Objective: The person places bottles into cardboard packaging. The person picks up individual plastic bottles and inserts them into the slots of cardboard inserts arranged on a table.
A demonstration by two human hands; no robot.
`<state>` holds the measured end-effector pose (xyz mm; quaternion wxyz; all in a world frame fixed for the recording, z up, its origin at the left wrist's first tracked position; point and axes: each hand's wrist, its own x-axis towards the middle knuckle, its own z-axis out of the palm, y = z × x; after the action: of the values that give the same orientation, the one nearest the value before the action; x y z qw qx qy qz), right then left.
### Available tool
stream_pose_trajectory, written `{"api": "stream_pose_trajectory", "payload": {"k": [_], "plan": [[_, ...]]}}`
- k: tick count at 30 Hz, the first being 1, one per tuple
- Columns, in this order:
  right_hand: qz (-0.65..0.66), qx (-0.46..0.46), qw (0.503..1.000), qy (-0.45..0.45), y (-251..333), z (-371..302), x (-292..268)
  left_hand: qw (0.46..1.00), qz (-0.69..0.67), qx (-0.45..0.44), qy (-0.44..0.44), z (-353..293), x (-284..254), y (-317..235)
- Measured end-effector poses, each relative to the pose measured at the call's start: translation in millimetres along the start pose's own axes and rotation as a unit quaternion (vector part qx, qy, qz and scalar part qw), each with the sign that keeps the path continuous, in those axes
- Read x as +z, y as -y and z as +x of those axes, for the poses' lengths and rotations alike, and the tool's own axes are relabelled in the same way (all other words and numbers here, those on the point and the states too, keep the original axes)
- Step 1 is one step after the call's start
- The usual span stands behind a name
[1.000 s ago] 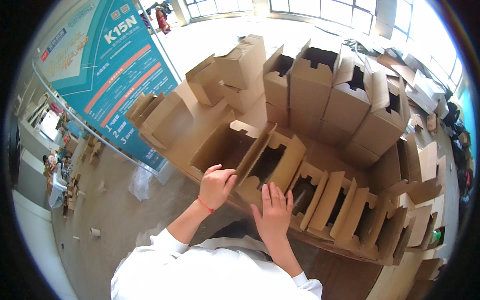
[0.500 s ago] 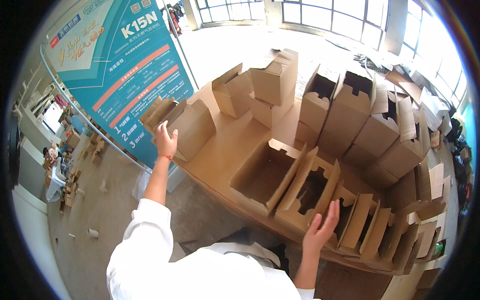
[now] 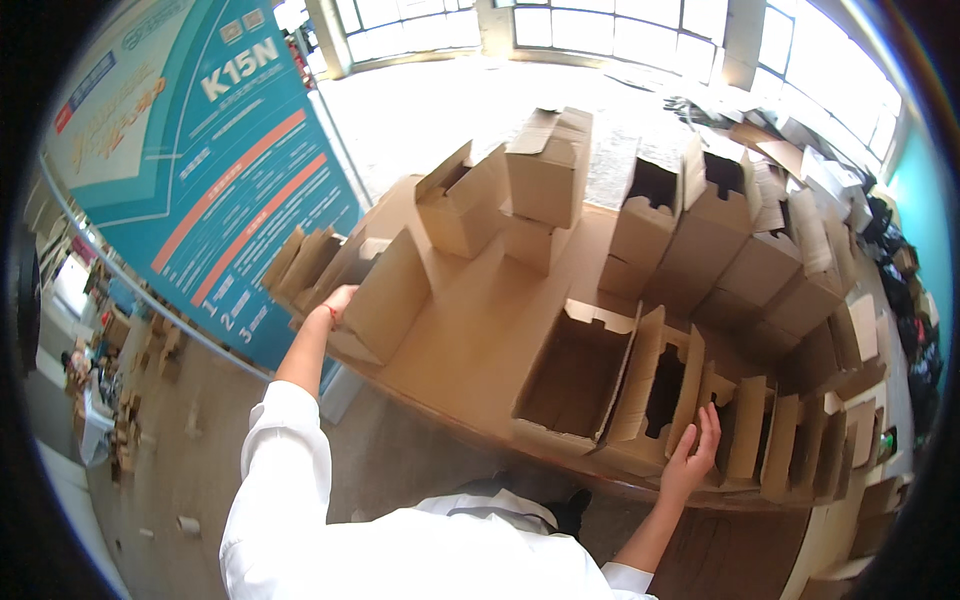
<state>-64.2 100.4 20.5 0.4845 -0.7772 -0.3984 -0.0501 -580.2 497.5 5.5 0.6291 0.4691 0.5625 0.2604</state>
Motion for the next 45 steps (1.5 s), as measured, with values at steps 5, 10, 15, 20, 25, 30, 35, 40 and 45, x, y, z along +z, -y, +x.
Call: {"api": "stream_pose_trajectory", "payload": {"k": [5, 10, 15, 20, 25, 30, 35, 40, 45], "plan": [[-0.013, -0.014, 1.000, -0.002, 6, 0, 5, 0.989, 0.012, -0.123, -0.075, 71, -42, 72], [-0.034, 0.015, 0.999, 0.013, 8, -7, 3, 0.948, 0.178, -0.151, -0.214, 72, -34, 97], [-0.040, 0.014, 0.999, 0.027, 10, -10, 11, 0.911, 0.243, -0.183, -0.278, 59, -54, 121], [-0.032, 0.013, 0.999, 0.008, 10, -11, 11, 0.898, 0.256, -0.195, -0.299, 54, -62, 128], [-0.027, 0.007, 1.000, 0.006, 7, -10, 11, 0.915, 0.233, -0.190, -0.268, 60, -65, 114], [-0.028, 0.003, 1.000, 0.001, 4, -9, 9, 0.971, 0.141, -0.133, -0.143, 67, -59, 61], [-0.027, 0.003, 1.000, -0.001, 8, -10, 8, 0.763, 0.516, 0.227, -0.316, -9, 8, -55], [-0.018, 0.001, 1.000, 0.012, 11, -9, 12, 0.674, 0.482, 0.357, -0.431, -80, -3, -93], [-0.037, 0.007, 0.999, 0.014, 10, -10, 9, 0.619, 0.404, 0.569, -0.360, -197, 86, -147]]}}
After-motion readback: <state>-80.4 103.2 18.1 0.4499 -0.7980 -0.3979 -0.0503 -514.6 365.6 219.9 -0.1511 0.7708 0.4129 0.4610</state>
